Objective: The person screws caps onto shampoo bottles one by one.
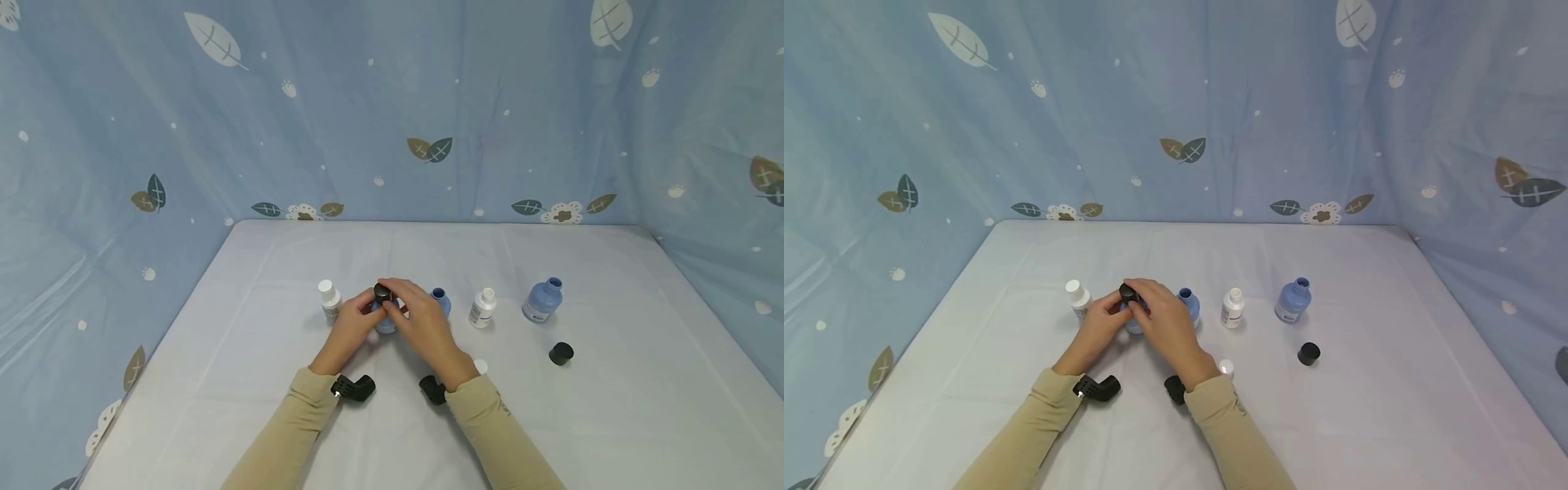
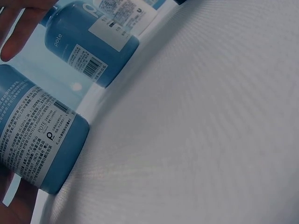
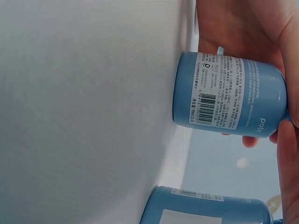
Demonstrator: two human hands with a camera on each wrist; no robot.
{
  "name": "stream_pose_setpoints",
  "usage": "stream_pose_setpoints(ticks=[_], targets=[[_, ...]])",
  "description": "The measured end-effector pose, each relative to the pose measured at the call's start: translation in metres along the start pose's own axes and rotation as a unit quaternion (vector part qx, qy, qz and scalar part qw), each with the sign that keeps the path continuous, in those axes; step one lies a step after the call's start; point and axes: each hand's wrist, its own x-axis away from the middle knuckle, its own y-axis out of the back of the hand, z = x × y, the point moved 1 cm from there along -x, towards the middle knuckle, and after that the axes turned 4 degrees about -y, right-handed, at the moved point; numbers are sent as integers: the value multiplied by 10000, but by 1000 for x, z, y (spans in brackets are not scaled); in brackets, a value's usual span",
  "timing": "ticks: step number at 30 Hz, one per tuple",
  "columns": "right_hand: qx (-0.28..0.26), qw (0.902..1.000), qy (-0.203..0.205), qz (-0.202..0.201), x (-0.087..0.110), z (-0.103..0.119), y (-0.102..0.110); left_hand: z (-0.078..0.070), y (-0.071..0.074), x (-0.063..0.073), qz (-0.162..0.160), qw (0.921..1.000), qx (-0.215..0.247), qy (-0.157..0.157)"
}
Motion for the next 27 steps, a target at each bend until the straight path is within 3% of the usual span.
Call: stream_pose_setpoints(ticks=[7, 15, 22, 27], targets=[[70, 9998, 31, -169, 1, 0, -1, 0, -1, 0, -14, 10000, 30, -44], [143, 9998, 153, 46, 0, 0, 2, 4, 0, 0, 5, 10000, 19, -57], [126, 9986, 343, 390, -1, 0, 4, 31, -2, -5, -30, 10000, -72, 51], [124, 9979, 331, 539, -1, 0, 2, 34, -2, -5, -39, 9999, -28, 109]])
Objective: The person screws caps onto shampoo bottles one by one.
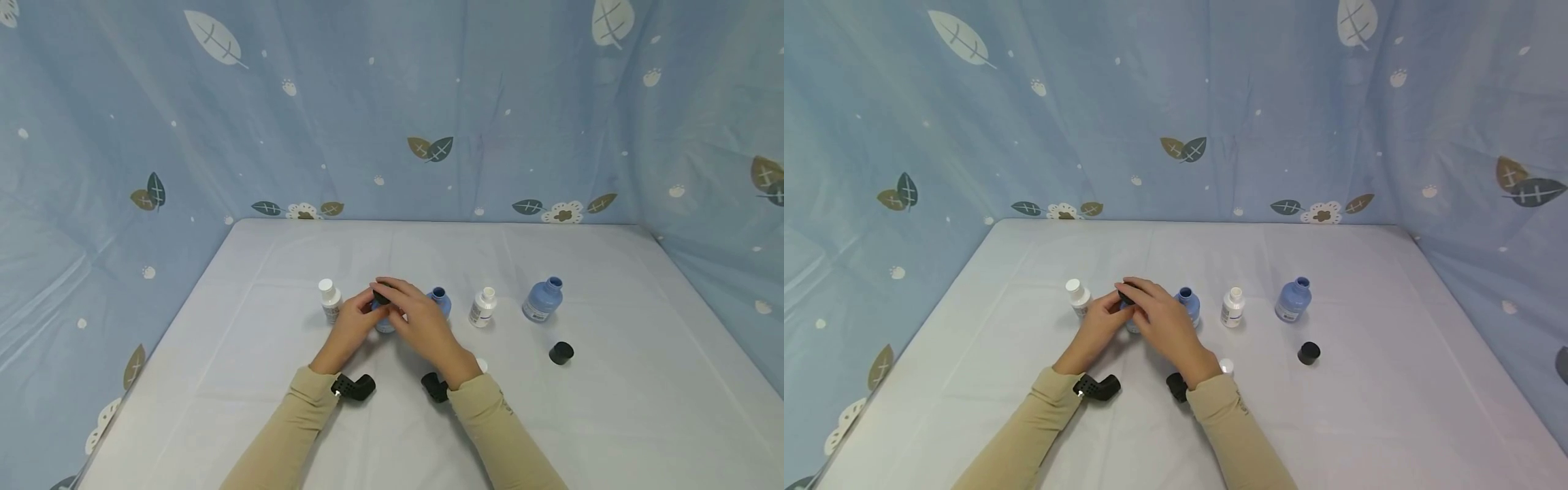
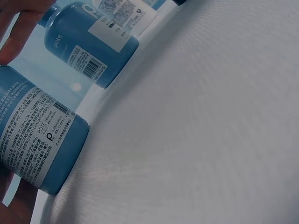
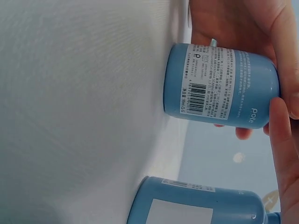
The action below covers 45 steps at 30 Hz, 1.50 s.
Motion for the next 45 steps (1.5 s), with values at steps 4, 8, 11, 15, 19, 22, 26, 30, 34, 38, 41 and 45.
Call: stream_pose_setpoints(ticks=[4, 8, 11, 15, 19, 22, 26, 30, 34, 38, 41, 45], targets=[[-79, 9999, 0, -116, -1, 0, 0, -7, 1, 1, 17, 10000, 83, 22], [-36, 9998, 49, -213, -1, 0, -1, -23, 2, 4, 62, 9999, 85, -38], [-38, 9997, 10, -236, 0, 0, -1, -31, 3, 6, 111, 9999, 65, -71], [-80, 9996, -74, -251, 1, 1, -1, -34, 3, 6, 180, 9998, 13, -124], [-68, 9996, -128, -259, 2, 1, 0, -34, 2, 6, 215, 9996, -30, -181], [-15, 9996, -164, -246, 2, 1, 0, -34, 2, 6, 232, 9996, -5, -186], [67, 9996, -157, -246, 2, 0, 0, -34, 2, 5, 257, 9995, 118, -163], [93, 9995, -196, -243, 2, 0, 1, -34, 2, 5, 258, 9995, 175, -106], [124, 9994, -264, -182, 2, 1, 1, -33, 2, 5, 261, 9995, 185, -46], [113, 9994, -264, -165, 2, 1, 1, -33, 2, 6, 250, 9994, 213, -63], [120, 9995, -246, -178, 1, 2, 1, -33, 2, 6, 209, 9996, 168, -51], [135, 9996, -217, -129, 0, 2, 1, -35, 2, 6, 148, 9998, 98, 56]])
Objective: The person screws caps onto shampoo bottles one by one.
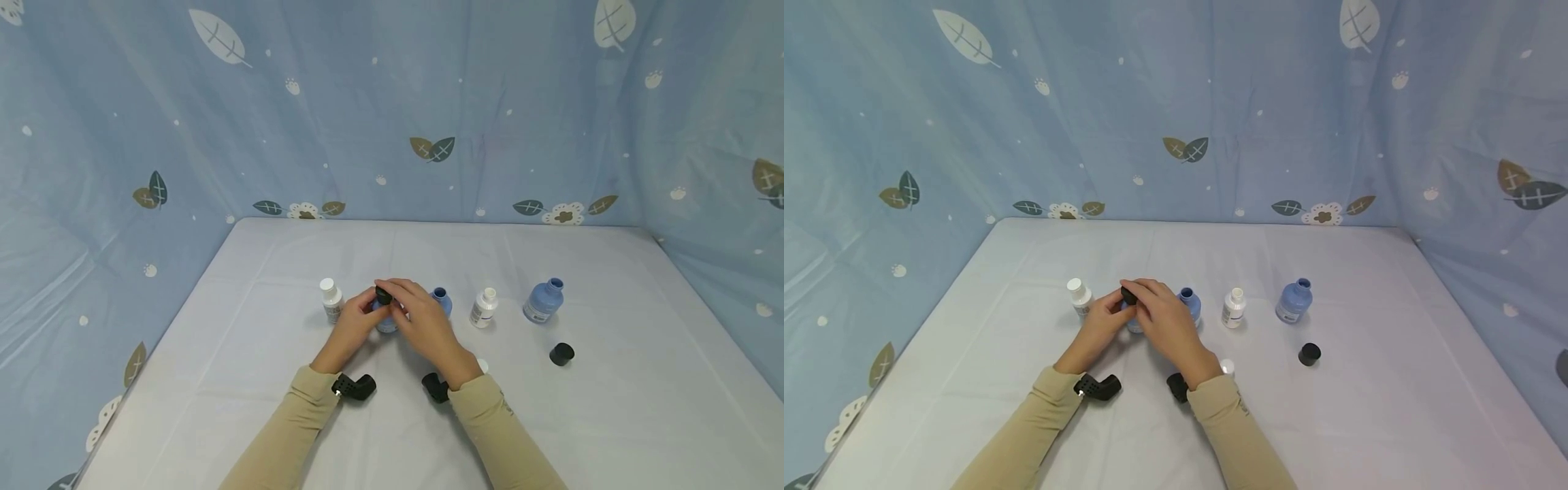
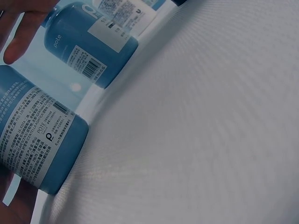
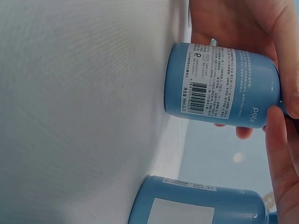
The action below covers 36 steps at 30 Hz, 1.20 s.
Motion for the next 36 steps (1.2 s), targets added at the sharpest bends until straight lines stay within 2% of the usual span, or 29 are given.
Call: stream_pose_setpoints(ticks=[5, 13, 18, 24, 32, 36], targets=[[-42, 10000, 10, 53, 0, -1, 0, -2, 0, 1, -16, 10000, -63, 73], [-82, 9998, 88, -132, 0, -1, -1, -1, 0, 0, -3, 10000, -15, -39], [-99, 9999, 13, -130, 0, -2, -2, -1, 0, 0, -12, 10000, 1, -28], [-89, 9996, 104, -242, -1, -2, -3, 3, 0, -1, 11, 10000, 81, -8], [-106, 9992, 194, -331, -1, -1, -3, 29, -1, -7, -72, 10000, 19, -37], [-85, 9993, 164, -336, 0, -2, -3, 31, -2, -7, -127, 9997, -79, -168]])
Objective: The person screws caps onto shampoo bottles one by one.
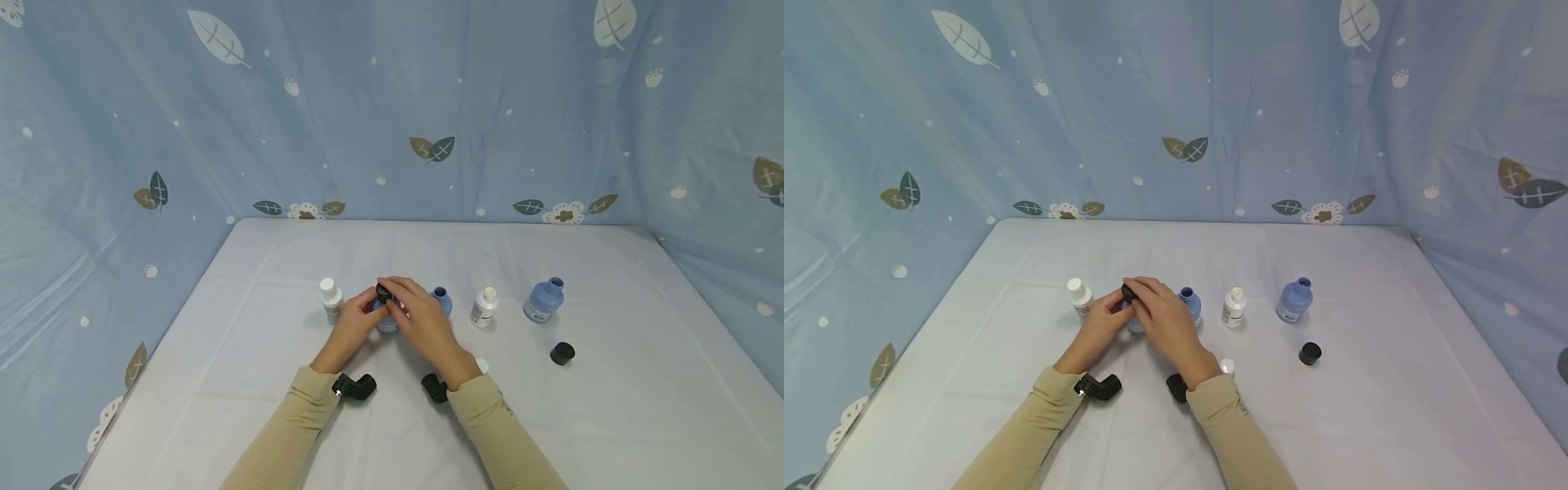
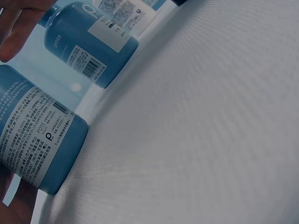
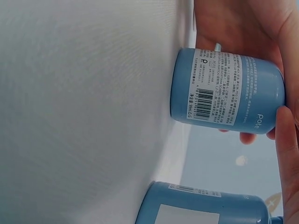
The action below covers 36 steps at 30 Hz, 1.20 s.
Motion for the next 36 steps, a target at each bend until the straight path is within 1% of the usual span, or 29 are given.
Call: stream_pose_setpoints(ticks=[3, 10, 14, 15, 17, 19, 21, 22, 24, 28, 31, 36], targets=[[-6, 10000, -47, -20, 0, 0, 0, 0, 0, 0, -12, 10000, -33, -34], [-101, 9999, -25, -58, 0, 1, 0, -3, 1, 0, 25, 10000, 62, 71], [-148, 9997, -21, -184, 0, 0, -1, -19, 1, 2, 35, 10000, 56, 45], [-156, 9996, -41, -216, 0, 0, -1, -18, 1, 2, 28, 10000, 43, 26], [-147, 9995, -76, -273, 1, 0, -2, -25, 1, 4, 32, 10000, -1, 42], [-180, 9993, -135, -304, 1, 0, -2, -18, 1, 3, 21, 9999, 38, 93], [-194, 9990, -208, -334, 1, -1, -2, -10, 1, 2, 21, 10000, 17, 79], [-213, 9989, -239, -345, 1, -1, -2, -9, 0, 1, 32, 10000, 23, 72], [-253, 9987, -294, -340, 2, -2, -3, 1, -1, 0, 18, 10000, 42, 43], [-207, 9988, -314, -325, 2, -3, -3, 2, -1, 0, 52, 10000, 53, -2], [-139, 9988, -360, -295, 2, -3, -3, -5, 0, 2, 78, 9999, 91, 4], [-30, 9988, -395, -274, 0, -1, -2, -23, 2, 4, 69, 9998, 175, 88]])
